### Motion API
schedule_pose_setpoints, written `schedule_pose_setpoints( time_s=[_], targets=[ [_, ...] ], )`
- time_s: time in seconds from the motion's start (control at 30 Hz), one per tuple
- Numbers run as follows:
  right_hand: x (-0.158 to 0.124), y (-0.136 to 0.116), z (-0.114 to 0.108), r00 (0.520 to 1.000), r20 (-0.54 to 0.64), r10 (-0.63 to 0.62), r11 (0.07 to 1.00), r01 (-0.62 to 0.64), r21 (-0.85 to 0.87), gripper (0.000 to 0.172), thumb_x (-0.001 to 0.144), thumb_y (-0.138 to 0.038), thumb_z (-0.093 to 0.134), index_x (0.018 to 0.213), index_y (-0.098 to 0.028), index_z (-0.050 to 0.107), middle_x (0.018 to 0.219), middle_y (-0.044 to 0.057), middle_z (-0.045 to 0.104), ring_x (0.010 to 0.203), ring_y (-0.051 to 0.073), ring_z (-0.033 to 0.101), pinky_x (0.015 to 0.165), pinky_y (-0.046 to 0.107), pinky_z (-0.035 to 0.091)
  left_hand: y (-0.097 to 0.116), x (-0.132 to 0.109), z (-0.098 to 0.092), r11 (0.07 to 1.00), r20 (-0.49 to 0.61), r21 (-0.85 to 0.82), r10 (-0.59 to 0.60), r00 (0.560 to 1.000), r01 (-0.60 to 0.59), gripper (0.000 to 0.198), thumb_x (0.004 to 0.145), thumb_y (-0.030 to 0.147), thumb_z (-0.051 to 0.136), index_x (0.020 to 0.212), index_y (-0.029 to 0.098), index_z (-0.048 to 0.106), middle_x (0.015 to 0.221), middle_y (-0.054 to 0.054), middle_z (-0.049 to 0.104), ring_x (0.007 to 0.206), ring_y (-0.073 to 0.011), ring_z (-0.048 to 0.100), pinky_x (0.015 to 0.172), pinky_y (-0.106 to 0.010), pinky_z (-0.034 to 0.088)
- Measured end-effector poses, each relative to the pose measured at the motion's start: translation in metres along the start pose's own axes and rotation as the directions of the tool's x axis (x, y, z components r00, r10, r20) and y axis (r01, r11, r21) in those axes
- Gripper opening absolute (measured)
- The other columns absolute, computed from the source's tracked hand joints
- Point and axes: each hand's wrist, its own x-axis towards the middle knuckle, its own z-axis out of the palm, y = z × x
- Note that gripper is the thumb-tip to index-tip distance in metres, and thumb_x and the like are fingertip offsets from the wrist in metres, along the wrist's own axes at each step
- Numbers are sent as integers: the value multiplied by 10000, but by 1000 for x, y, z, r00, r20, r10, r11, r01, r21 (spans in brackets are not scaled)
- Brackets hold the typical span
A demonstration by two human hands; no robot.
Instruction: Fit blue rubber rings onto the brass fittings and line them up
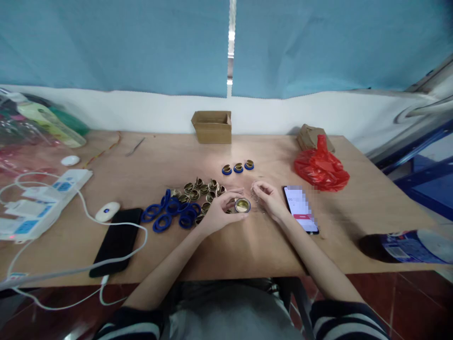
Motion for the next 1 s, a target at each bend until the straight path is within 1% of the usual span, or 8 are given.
schedule_pose_setpoints(
  time_s=[0.07,0.1,0.2,0.27,0.43,0.67,0.83,1.0],
  targets=[
    [-3,2,5,998,38,45,991,-49,122,286,810,-471,760,769,-208,655,817,0,607,773,152,545,750,268,433,1,0,-1,1000,39,-23,12,999,-11,471,635,207,889,1069,177,709,1455,-156,550,1351,-320,541,1068,-432,507],
    [-4,3,8,996,58,63,984,-72,163,284,800,-464,775,756,-208,659,823,1,610,786,152,546,765,268,433,2,-1,0,1000,70,-28,9,997,-8,470,642,206,887,1077,178,711,1434,-154,567,1331,-317,559,1067,-437,504],
    [-8,4,16,987,102,121,957,-143,254,290,767,-445,812,732,-205,653,816,-5,589,767,144,529,745,262,424,4,-2,1,999,142,-28,-10,990,14,458,684,206,864,1112,177,703,1273,-133,671,1176,-277,658,1038,-441,514],
    [-10,4,19,979,121,164,932,-194,306,301,746,-439,832,731,-203,647,801,-12,563,732,134,503,697,250,408,5,-3,2,1000,145,-25,-10,989,14,452,697,208,855,1120,175,701,1201,-121,698,1111,-260,680,1010,-434,525],
    [-11,3,21,966,147,212,893,-253,372,316,739,-437,844,743,-193,642,797,-14,544,696,121,474,645,235,381,5,-2,2,999,118,-22,-28,993,31,439,688,205,855,1102,167,713,1177,-121,708,1102,-256,679,988,-414,533],
    [-10,9,23,973,72,219,904,-230,360,363,712,-465,857,725,-192,619,780,-16,558,710,127,492,662,239,396,9,0,-3,990,50,-83,-108,993,112,466,664,206,870,1105,169,724,1178,-118,743,1104,-268,704,1023,-447,536],
    [-11,13,27,963,65,262,895,-268,357,410,672,-522,869,746,-200,626,735,-17,579,676,131,514,645,249,416,8,3,-5,990,-27,-123,-71,997,67,457,656,195,872,1094,173,741,1140,-105,760,1096,-265,710,1008,-441,552],
    [-12,14,28,950,101,295,892,-311,328,453,657,-562,867,723,-195,611,726,-3,602,665,135,542,632,257,433,5,5,-4,986,-87,-164,-20,996,5,411,649,181,868,1046,196,761,1135,-74,742,1071,-230,708,951,-370,577]
  ],
)
